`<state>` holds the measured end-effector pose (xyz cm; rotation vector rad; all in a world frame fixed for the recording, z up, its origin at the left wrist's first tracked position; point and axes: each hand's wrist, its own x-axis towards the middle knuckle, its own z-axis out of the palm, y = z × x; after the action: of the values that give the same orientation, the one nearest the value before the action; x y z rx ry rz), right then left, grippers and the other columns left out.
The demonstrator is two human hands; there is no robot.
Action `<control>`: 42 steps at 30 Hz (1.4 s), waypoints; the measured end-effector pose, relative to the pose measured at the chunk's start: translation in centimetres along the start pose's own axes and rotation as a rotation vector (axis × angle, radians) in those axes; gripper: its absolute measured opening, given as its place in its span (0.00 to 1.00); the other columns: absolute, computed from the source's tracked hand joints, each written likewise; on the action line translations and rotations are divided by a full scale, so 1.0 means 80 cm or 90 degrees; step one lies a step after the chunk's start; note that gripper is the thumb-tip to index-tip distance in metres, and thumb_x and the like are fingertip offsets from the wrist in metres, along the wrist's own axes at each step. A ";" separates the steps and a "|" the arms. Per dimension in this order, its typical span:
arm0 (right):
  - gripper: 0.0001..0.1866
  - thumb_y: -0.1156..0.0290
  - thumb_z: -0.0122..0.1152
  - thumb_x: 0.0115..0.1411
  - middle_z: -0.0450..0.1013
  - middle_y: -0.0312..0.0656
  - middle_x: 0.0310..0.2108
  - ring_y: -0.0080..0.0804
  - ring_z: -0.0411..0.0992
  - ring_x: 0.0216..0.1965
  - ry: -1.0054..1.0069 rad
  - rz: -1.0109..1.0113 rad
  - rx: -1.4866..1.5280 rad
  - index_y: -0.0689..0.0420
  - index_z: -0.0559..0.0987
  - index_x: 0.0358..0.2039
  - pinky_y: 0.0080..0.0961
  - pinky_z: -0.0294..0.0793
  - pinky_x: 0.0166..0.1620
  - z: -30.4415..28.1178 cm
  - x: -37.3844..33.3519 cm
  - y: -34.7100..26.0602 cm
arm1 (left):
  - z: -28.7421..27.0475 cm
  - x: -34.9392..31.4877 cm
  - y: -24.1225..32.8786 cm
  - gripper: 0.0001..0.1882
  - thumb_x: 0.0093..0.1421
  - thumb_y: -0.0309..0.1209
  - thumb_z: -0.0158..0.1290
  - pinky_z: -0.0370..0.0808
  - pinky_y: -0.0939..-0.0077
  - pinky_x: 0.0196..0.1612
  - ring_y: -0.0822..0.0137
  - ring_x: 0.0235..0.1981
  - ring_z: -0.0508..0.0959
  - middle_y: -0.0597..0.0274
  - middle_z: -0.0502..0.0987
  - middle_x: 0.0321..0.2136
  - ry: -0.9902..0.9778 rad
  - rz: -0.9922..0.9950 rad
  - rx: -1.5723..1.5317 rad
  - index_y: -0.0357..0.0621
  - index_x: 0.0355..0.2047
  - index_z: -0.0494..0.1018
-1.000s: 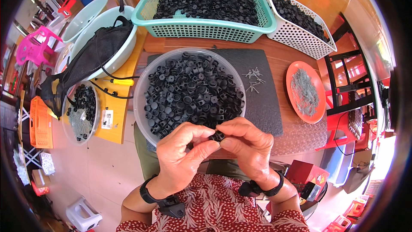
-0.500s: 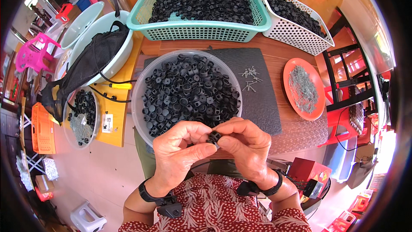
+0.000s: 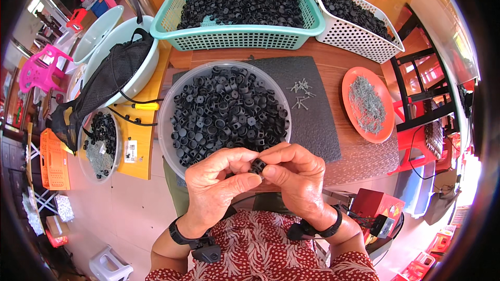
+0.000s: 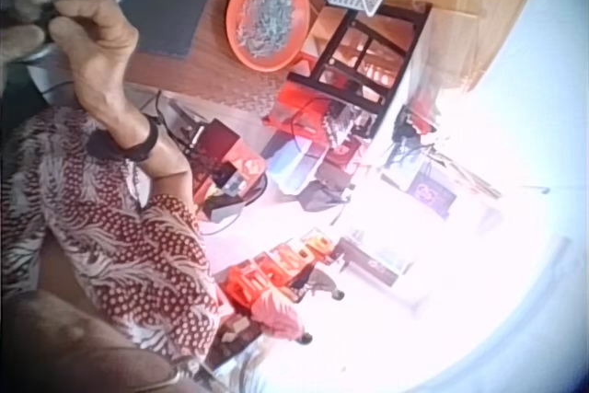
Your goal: Assembling small plastic components by inserting metal pins into rubber grommets.
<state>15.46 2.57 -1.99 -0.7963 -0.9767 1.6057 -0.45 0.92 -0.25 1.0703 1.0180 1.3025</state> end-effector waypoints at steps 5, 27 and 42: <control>0.09 0.86 0.60 0.51 0.73 0.40 0.36 0.19 0.69 0.34 0.027 -0.012 -0.013 0.61 0.79 0.33 0.16 0.69 0.37 0.005 0.000 0.000 | 0.001 0.001 0.003 0.18 0.47 0.17 0.61 0.71 0.85 0.34 0.78 0.28 0.72 0.65 0.74 0.28 0.006 -0.007 0.032 0.34 0.41 0.74; 0.10 0.89 0.59 0.49 0.73 0.39 0.31 0.23 0.70 0.33 0.004 -0.075 -0.035 0.61 0.79 0.31 0.18 0.70 0.39 0.002 0.004 0.005 | -0.004 0.006 -0.001 0.17 0.49 0.17 0.60 0.74 0.82 0.36 0.75 0.31 0.76 0.59 0.78 0.30 -0.032 -0.049 -0.037 0.31 0.41 0.74; 0.11 0.90 0.58 0.49 0.72 0.39 0.30 0.23 0.70 0.31 -0.009 -0.070 -0.001 0.62 0.79 0.31 0.18 0.71 0.37 0.002 0.008 0.000 | -0.003 0.017 -0.011 0.17 0.40 0.20 0.65 0.78 0.76 0.29 0.67 0.25 0.79 0.50 0.79 0.26 -0.019 -0.112 -0.175 0.32 0.32 0.73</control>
<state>15.17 3.18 -1.96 -0.7215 -1.0150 1.5177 -0.43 2.27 -1.11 0.7723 0.8614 1.2375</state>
